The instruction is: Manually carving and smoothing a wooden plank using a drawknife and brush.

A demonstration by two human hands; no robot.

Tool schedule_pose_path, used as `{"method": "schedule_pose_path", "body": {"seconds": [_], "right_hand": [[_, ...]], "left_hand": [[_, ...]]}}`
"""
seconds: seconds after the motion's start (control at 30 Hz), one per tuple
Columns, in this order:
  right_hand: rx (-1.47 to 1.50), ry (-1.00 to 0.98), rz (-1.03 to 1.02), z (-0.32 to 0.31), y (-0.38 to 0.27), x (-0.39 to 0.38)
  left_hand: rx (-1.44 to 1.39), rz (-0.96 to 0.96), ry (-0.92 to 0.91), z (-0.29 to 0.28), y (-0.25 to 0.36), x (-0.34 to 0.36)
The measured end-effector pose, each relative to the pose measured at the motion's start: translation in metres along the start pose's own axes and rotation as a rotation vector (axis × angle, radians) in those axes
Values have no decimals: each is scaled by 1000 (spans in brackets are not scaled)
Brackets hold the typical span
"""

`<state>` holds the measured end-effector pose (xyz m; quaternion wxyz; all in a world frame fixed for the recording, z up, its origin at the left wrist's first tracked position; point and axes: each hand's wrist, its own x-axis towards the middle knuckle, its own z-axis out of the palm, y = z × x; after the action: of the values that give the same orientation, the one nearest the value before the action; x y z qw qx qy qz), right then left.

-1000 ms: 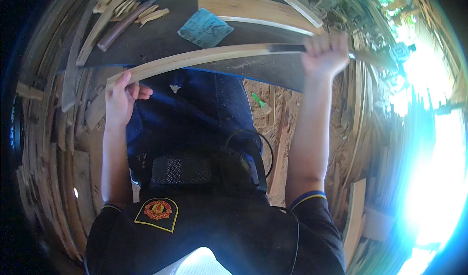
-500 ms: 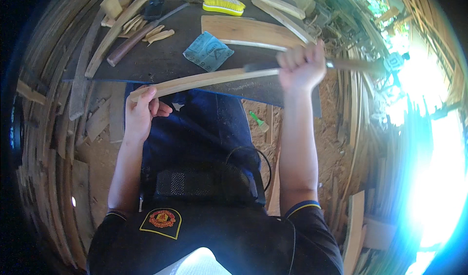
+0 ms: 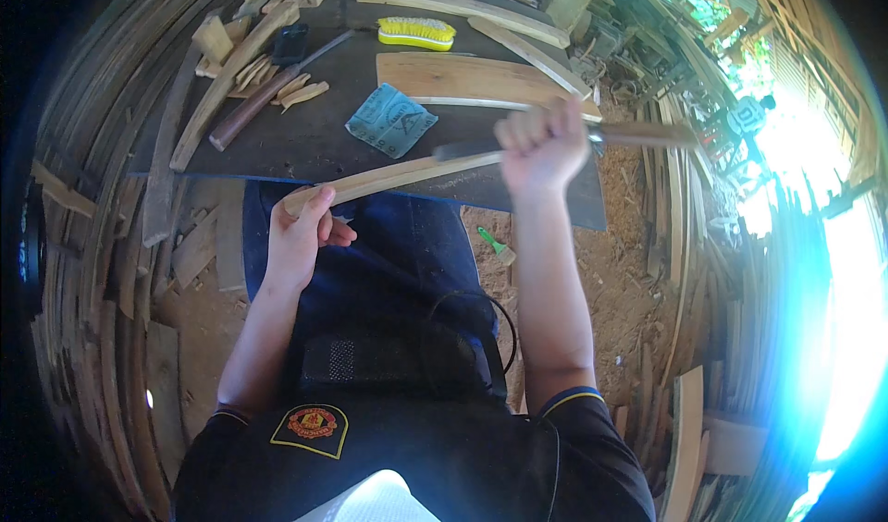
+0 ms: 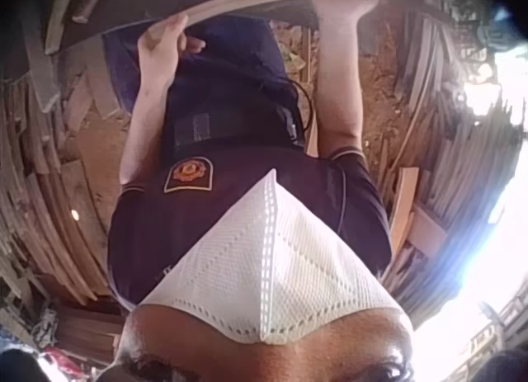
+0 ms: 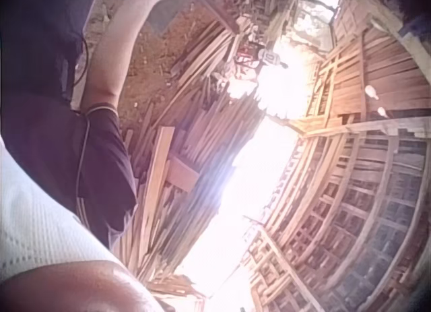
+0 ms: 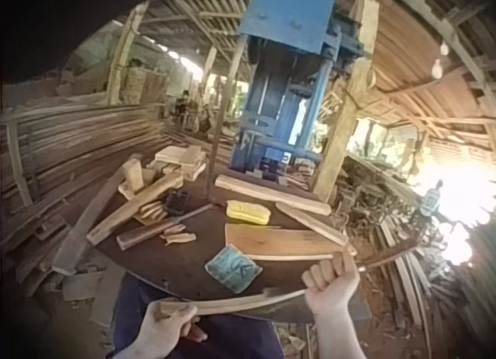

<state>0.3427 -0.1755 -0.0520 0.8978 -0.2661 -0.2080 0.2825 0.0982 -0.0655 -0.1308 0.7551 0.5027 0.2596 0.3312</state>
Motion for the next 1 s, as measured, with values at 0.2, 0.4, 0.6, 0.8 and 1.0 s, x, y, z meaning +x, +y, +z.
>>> {"method": "schedule_pose_path", "body": {"seconds": [0.2, 0.4, 0.6, 0.8, 1.0], "right_hand": [[-34, -34, -76, -29, -29, 10], [169, -114, 174, 30, 40, -15], [201, -41, 237, 14, 40, -12], [239, -32, 245, 15, 39, -11], [269, -37, 250, 13, 39, -11]], "left_hand": [[21, 20, -44, 7, 0, 0], [0, -4, -37, 2, -5, 1], [18, 18, -48, 4, -6, 1], [27, 41, -56, 3, -10, 3], [19, 26, -27, 5, -8, 4]]}}
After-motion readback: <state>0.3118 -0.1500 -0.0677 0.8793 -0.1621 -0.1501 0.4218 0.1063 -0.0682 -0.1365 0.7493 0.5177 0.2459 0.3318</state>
